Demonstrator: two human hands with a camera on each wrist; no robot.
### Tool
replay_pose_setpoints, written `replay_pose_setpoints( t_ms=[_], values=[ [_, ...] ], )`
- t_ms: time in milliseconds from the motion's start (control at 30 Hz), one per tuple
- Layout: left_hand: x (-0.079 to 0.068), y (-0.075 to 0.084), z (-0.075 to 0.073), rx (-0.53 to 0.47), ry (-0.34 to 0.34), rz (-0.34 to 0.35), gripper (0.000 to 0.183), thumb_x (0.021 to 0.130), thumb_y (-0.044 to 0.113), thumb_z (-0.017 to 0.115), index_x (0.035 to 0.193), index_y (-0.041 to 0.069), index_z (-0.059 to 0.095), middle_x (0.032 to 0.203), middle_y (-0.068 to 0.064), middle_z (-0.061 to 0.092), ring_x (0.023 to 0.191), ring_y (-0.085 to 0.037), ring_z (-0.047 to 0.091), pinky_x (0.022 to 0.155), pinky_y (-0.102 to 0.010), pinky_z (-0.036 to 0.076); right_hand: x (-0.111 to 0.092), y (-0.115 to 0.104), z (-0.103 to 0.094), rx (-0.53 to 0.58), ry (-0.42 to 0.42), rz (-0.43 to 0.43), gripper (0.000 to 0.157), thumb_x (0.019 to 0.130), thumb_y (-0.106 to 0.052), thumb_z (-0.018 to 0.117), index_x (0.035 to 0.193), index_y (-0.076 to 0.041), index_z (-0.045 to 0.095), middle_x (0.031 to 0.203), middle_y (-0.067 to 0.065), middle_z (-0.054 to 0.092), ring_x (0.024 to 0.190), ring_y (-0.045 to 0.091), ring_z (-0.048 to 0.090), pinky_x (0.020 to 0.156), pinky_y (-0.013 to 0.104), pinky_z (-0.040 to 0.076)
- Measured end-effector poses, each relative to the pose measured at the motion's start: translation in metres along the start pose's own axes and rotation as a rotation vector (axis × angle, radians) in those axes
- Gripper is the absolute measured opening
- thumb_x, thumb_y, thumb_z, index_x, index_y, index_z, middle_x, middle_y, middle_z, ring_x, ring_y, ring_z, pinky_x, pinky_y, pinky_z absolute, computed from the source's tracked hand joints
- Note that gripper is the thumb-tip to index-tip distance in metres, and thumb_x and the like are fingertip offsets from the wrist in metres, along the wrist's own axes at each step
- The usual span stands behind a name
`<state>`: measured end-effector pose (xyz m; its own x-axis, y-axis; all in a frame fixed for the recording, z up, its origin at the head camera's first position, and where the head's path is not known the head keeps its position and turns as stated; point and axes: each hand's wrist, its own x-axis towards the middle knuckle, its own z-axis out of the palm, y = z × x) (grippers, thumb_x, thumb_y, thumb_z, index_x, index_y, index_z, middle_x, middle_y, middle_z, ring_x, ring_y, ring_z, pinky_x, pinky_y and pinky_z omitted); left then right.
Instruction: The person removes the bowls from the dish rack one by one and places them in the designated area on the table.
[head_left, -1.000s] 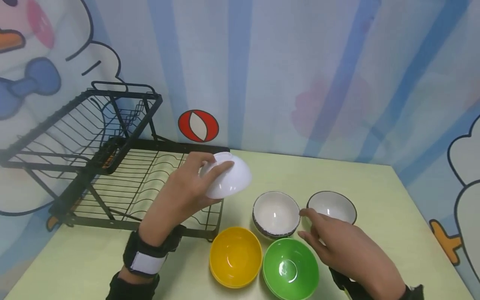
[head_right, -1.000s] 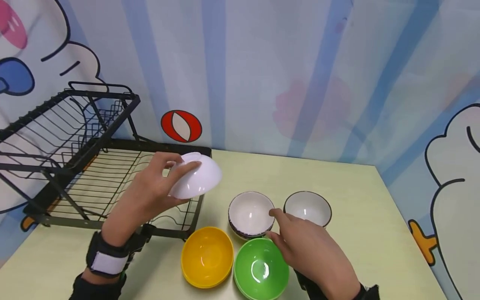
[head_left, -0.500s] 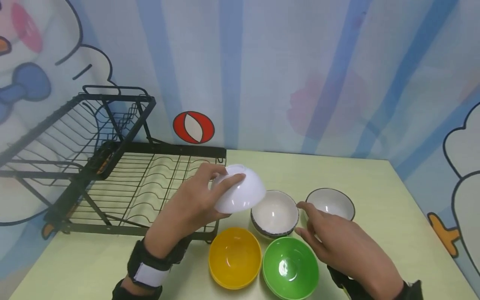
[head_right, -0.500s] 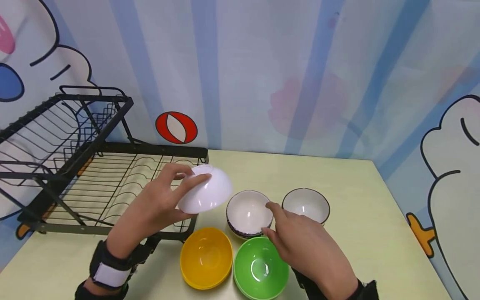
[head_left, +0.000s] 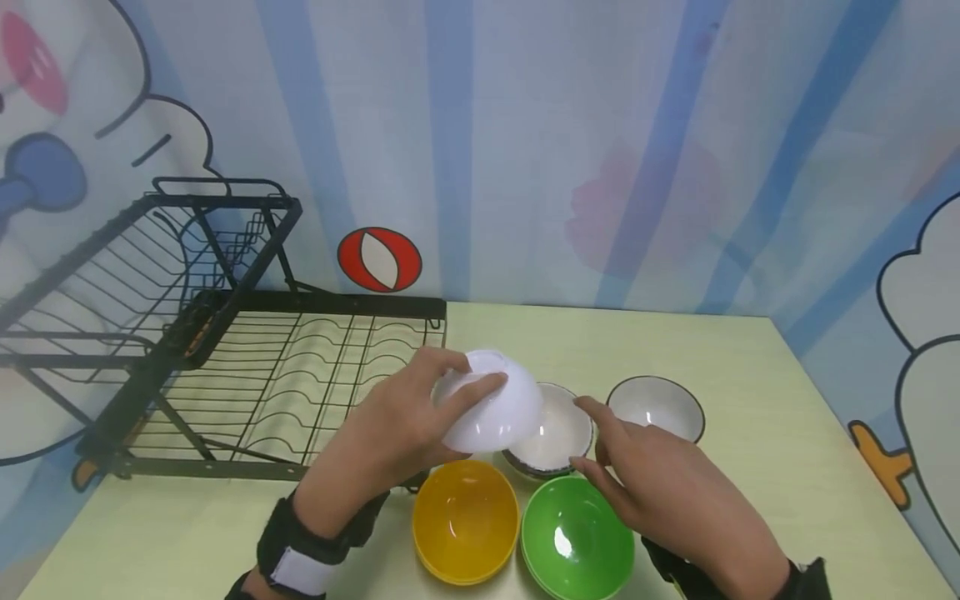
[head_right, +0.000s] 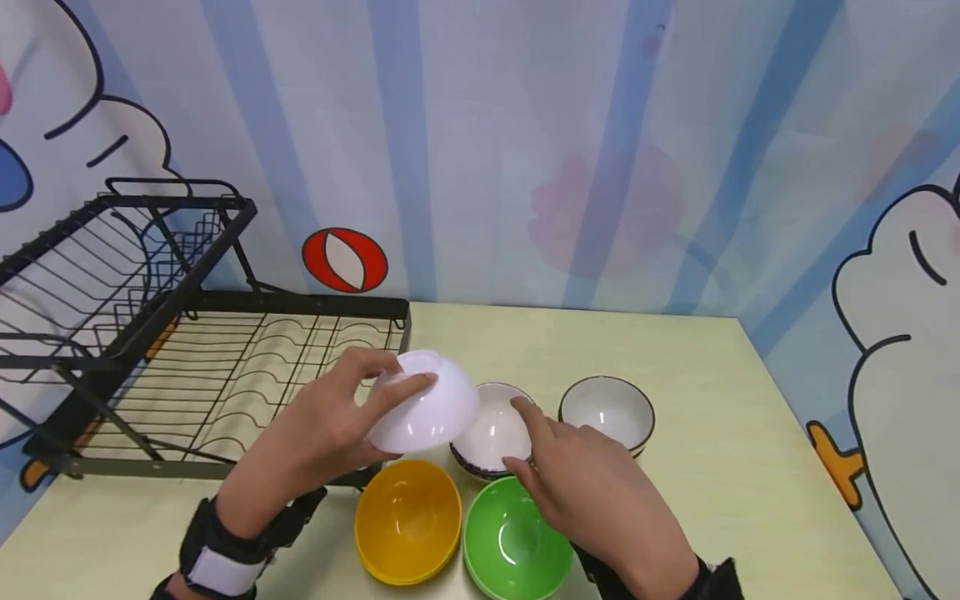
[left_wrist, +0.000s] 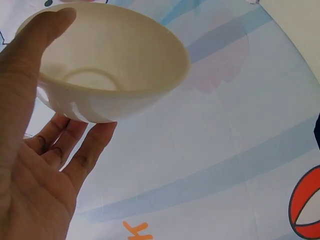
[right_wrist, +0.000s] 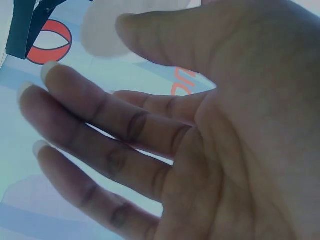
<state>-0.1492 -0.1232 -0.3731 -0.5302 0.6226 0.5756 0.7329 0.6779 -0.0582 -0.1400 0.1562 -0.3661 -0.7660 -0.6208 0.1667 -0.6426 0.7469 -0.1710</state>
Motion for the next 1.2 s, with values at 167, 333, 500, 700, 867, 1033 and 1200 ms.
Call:
replay_pose_setpoints(
  t_ms=[167, 333, 500, 700, 867, 1033, 1200],
  values=[
    [0.002, 0.011, 0.001, -0.035, -0.016, 0.047, 0.071, 0.064, 0.029, 0.085, 0.127, 0.017, 0.055, 0.113, -0.016, 0.051, 0.102, -0.029, 0.052, 0.080, -0.039, 0.057, 0.001, -0.003, 0.001, -0.011, 0.012, -0.003, 0.057, 0.089, -0.034, 0.061, 0.135, -0.008, 0.039, 0.077, -0.014, 0.059, 0.065, 0.002, 0.052, 0.059, 0.028, 0.051],
    [0.003, 0.019, 0.002, -0.054, -0.030, 0.061, 0.073, 0.065, 0.031, 0.085, 0.129, 0.018, 0.053, 0.114, -0.015, 0.050, 0.100, -0.026, 0.052, 0.079, -0.038, 0.057, 0.001, -0.004, 0.002, -0.011, 0.014, -0.006, 0.058, 0.089, -0.035, 0.062, 0.135, -0.008, 0.040, 0.076, -0.014, 0.059, 0.063, 0.002, 0.051, 0.058, 0.028, 0.051],
    [0.002, 0.022, 0.003, -0.032, -0.023, 0.085, 0.074, 0.066, 0.034, 0.084, 0.131, 0.019, 0.052, 0.113, -0.013, 0.050, 0.100, -0.024, 0.052, 0.079, -0.036, 0.057, 0.001, -0.006, 0.001, -0.020, 0.001, -0.006, 0.058, 0.087, -0.030, 0.065, 0.134, -0.008, 0.040, 0.075, -0.014, 0.059, 0.062, 0.001, 0.050, 0.055, 0.025, 0.049],
    [0.003, 0.026, 0.003, -0.046, -0.006, 0.103, 0.073, 0.065, 0.035, 0.083, 0.130, 0.019, 0.053, 0.113, -0.014, 0.050, 0.099, -0.024, 0.052, 0.076, -0.035, 0.058, 0.001, -0.006, 0.001, -0.054, 0.028, -0.036, 0.056, 0.085, -0.026, 0.066, 0.132, -0.009, 0.041, 0.074, -0.015, 0.059, 0.061, 0.004, 0.049, 0.053, 0.025, 0.047],
    [0.005, 0.029, 0.005, -0.068, 0.014, 0.134, 0.070, 0.065, 0.033, 0.084, 0.127, 0.019, 0.054, 0.112, -0.013, 0.050, 0.097, -0.023, 0.052, 0.076, -0.033, 0.058, 0.000, -0.006, 0.003, -0.067, 0.080, -0.069, 0.051, 0.084, -0.022, 0.067, 0.128, -0.009, 0.044, 0.073, -0.014, 0.056, 0.060, 0.005, 0.046, 0.053, 0.024, 0.045],
    [0.006, 0.033, 0.008, -0.035, 0.048, 0.182, 0.071, 0.065, 0.035, 0.083, 0.127, 0.017, 0.053, 0.110, -0.011, 0.050, 0.095, -0.022, 0.053, 0.078, -0.030, 0.057, -0.002, -0.006, 0.003, -0.083, 0.100, -0.072, 0.050, 0.081, -0.015, 0.067, 0.126, -0.007, 0.046, 0.077, -0.009, 0.058, 0.058, 0.008, 0.045, 0.052, 0.026, 0.046],
    [0.006, 0.036, 0.008, -0.029, 0.034, 0.175, 0.070, 0.067, 0.035, 0.082, 0.127, 0.017, 0.052, 0.109, -0.011, 0.051, 0.097, -0.022, 0.051, 0.078, -0.030, 0.057, -0.002, -0.007, 0.004, -0.096, 0.096, -0.069, 0.046, 0.082, -0.015, 0.066, 0.123, -0.007, 0.046, 0.075, -0.009, 0.057, 0.057, 0.008, 0.044, 0.051, 0.025, 0.046]
  ],
)
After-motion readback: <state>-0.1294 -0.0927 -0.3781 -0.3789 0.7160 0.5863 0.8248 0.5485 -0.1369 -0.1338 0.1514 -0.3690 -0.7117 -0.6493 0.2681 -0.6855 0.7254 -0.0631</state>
